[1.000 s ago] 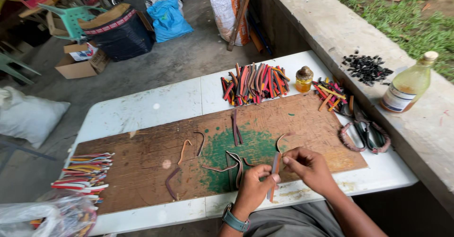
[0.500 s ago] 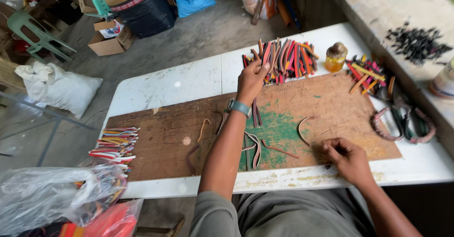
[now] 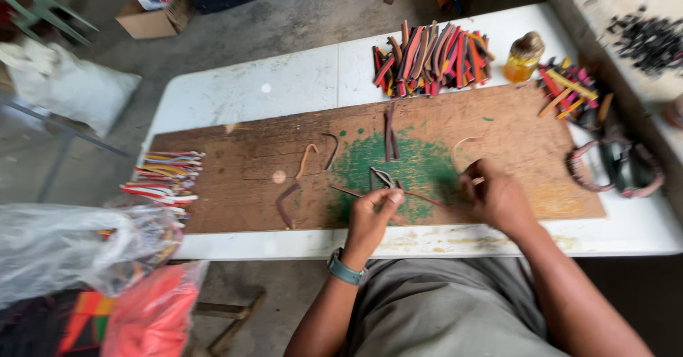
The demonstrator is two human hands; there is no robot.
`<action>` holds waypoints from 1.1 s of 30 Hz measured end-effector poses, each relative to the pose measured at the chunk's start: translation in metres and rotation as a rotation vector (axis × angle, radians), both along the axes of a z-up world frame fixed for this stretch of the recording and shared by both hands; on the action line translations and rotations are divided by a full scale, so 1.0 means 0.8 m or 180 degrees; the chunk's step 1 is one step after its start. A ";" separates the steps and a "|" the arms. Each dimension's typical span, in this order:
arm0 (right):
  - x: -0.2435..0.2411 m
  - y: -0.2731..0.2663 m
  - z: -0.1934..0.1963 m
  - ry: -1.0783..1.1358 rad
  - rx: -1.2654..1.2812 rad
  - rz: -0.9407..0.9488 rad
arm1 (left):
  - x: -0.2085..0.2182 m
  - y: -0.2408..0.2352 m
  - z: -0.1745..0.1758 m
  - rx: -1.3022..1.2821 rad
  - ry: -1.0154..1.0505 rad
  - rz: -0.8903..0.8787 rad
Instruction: The person picks up thin leather straps from a wooden board, aligns them in pairs, and places them back on the board. The person repeats this process with multiple straps of different colors.
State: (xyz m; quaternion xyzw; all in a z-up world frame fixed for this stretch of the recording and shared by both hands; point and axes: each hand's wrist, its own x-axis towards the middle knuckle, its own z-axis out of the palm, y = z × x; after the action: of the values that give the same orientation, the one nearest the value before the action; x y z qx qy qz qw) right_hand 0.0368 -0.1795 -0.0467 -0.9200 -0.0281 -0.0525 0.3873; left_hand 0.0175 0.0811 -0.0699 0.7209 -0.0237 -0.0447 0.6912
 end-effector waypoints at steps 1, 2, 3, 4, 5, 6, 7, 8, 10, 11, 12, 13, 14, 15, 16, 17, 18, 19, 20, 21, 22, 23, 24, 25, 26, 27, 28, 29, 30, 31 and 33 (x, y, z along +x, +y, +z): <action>-0.007 0.002 0.000 0.0173 0.0318 0.0032 | -0.005 -0.018 0.000 -0.0106 -0.0053 -0.0081; -0.016 0.006 -0.002 -0.0213 0.0476 0.0263 | -0.007 -0.036 0.001 -0.0211 -0.0107 -0.0162; -0.027 0.014 -0.006 -0.0583 0.0648 0.0513 | -0.010 -0.048 0.001 -0.0301 -0.0152 -0.0231; -0.037 0.018 -0.011 -0.0375 0.0658 0.0496 | -0.005 -0.058 0.002 -0.0197 -0.0299 -0.0172; -0.048 0.023 -0.015 -0.0148 0.0678 0.0485 | 0.001 -0.063 0.001 -0.0080 -0.0425 -0.0097; -0.052 0.027 -0.019 -0.0039 0.1073 0.0532 | 0.008 -0.069 0.000 0.0038 -0.0548 -0.0018; -0.055 0.033 -0.024 0.0074 0.1493 0.0553 | 0.013 -0.069 -0.003 -0.0235 -0.0441 -0.0150; -0.056 0.034 -0.027 0.0186 0.1914 0.0568 | 0.018 -0.067 -0.005 -0.0509 -0.0335 -0.0282; -0.052 0.036 -0.032 0.0632 0.2696 0.0429 | 0.025 -0.060 -0.009 -0.0921 -0.0125 -0.0489; -0.050 0.037 -0.034 0.0861 0.3084 0.0364 | 0.027 -0.057 -0.010 -0.1079 -0.0027 -0.0549; -0.052 0.039 -0.036 0.0906 0.3247 0.0388 | 0.026 -0.054 -0.011 -0.1237 0.0071 -0.0609; -0.052 0.041 -0.038 0.0927 0.3411 0.0421 | 0.026 -0.051 -0.010 -0.1299 0.0103 -0.0588; -0.052 0.042 -0.040 0.0948 0.3576 0.0454 | 0.026 -0.048 -0.008 -0.1361 0.0135 -0.0568; -0.052 0.043 -0.042 0.1060 0.3552 0.0471 | 0.027 -0.047 -0.006 -0.1425 0.0160 -0.0556; -0.053 0.044 -0.045 0.1172 0.3527 0.0486 | 0.029 -0.046 -0.005 -0.1446 0.0136 -0.0516; -0.055 0.043 -0.048 0.1286 0.3501 0.0496 | 0.030 -0.045 -0.004 -0.1468 0.0117 -0.0478; -0.057 0.041 -0.052 0.1362 0.3396 0.0495 | 0.032 -0.044 -0.004 -0.1490 0.0098 -0.0439; -0.059 0.039 -0.057 0.1449 0.3296 0.0496 | 0.033 -0.041 -0.005 -0.1421 0.0044 -0.0406; -0.061 0.038 -0.063 0.1534 0.3195 0.0497 | 0.036 -0.039 -0.007 -0.1352 -0.0009 -0.0372; -0.065 0.034 -0.069 0.1459 0.3016 0.0607 | 0.036 -0.037 -0.011 -0.1277 -0.0051 -0.0322; -0.070 0.029 -0.073 0.1382 0.2837 0.0717 | 0.035 -0.037 -0.014 -0.1302 -0.0045 -0.0341; -0.071 0.025 -0.077 0.1290 0.2652 0.0852 | 0.037 -0.037 -0.016 -0.1324 -0.0065 -0.0346; -0.074 0.023 -0.080 0.1388 0.2805 0.0850 | 0.039 -0.036 -0.016 -0.1347 -0.0085 -0.0352; -0.077 0.022 -0.083 0.1496 0.2955 0.0848 | 0.040 -0.034 -0.016 -0.1257 -0.0082 -0.0420; -0.078 0.021 -0.086 0.1605 0.3102 0.0843 | 0.041 -0.031 -0.015 -0.1167 -0.0079 -0.0487; -0.075 0.020 -0.088 0.1676 0.3269 0.0782 | 0.043 -0.028 -0.012 -0.1071 -0.0072 -0.0567; -0.071 0.018 -0.090 0.1747 0.3435 0.0719 | 0.045 -0.022 -0.008 -0.0950 -0.0123 -0.0452; -0.067 0.015 -0.092 0.1816 0.3614 0.0639 | 0.048 -0.011 -0.002 -0.0820 -0.0163 -0.0353; -0.057 0.008 -0.092 0.1683 0.3692 0.0472 | 0.052 0.002 0.005 -0.0690 -0.0204 -0.0254; -0.043 -0.002 -0.092 0.1560 0.3775 0.0311 | 0.055 0.022 0.014 -0.0571 -0.0469 0.0050; -0.017 -0.026 -0.089 0.1289 0.4078 0.0214 | 0.055 0.073 0.033 -0.0154 -0.0831 0.0639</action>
State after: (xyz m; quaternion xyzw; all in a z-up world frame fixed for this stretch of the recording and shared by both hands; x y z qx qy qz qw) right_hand 0.0233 -0.2001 -0.1183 -0.4988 0.0531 0.1268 0.8557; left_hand 0.0617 0.1396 -0.0438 0.7025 -0.0422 0.1192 0.7004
